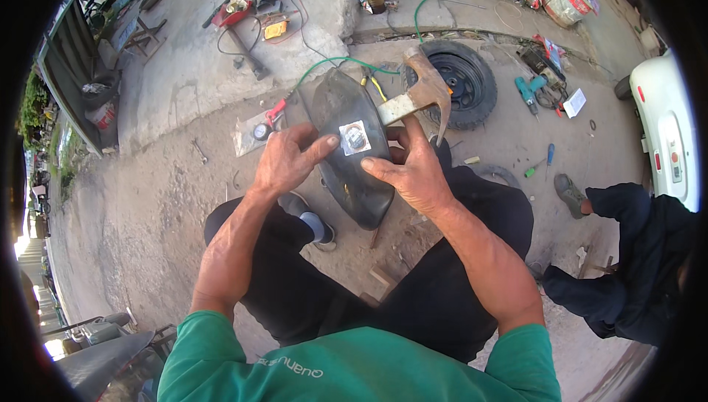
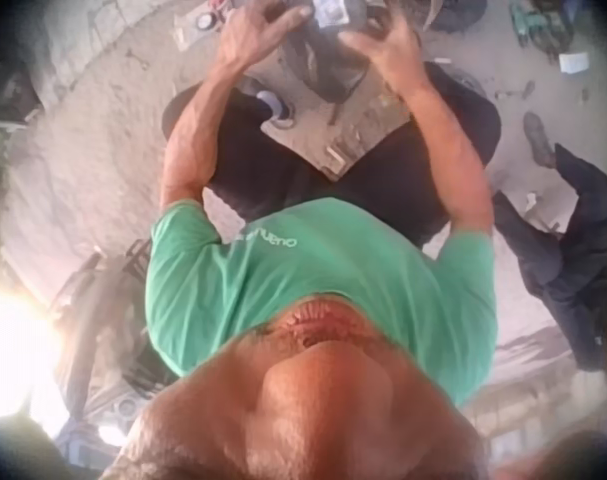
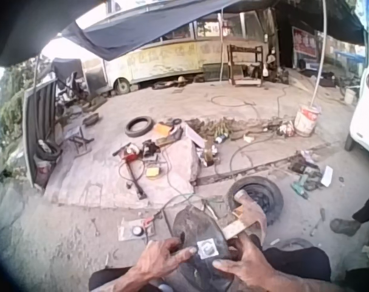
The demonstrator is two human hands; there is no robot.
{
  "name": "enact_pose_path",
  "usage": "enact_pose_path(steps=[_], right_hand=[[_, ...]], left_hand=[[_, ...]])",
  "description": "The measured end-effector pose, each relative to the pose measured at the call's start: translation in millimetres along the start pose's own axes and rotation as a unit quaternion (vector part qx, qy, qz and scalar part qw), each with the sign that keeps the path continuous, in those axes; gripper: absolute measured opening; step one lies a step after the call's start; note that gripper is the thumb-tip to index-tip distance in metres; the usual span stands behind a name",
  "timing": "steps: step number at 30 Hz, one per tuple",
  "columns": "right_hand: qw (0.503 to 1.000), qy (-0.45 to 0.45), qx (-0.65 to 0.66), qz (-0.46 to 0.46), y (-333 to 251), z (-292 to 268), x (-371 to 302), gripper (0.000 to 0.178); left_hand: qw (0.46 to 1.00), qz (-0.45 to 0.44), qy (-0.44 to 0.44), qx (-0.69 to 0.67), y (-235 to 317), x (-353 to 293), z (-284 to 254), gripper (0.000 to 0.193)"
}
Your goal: The person applies glue to a punctured tire tube, places a patch over the hole, and uses a hammer to press the patch firmly. The tube is then positioned onto a wheel rim.
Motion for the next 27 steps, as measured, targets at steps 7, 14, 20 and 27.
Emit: enact_pose_path(steps=[7,14,20,27], right_hand=[[0.981,-0.169,-0.011,-0.089,-20.3,15.4,24.5,0.123],[0.926,-0.228,-0.292,-0.075,-11.1,10.7,24.9,0.069],[0.929,-0.244,-0.279,-0.008,4.5,18.9,23.4,0.06],[0.958,-0.232,-0.157,0.059,19.2,35.8,7.8,0.066]], left_hand=[[0.996,0.036,-0.081,-0.018,10.7,-9.3,-0.1,0.063],[0.996,0.032,-0.087,-0.011,-5.5,-12.5,-1.0,0.059],[0.994,0.047,-0.094,0.003,-8.6,-15.9,-0.1,0.056],[0.986,0.066,-0.151,0.02,0.7,-18.8,-1.4,0.047]])
Point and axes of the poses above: each hand's wrist, its own x-axis towards the middle knuckle, its own z-axis out of the palm, y = z × x, the point moved 9 cm from there along x, towards the middle knuckle, and after that the axes turned 7 degrees about -z, right-handed, at the moved point
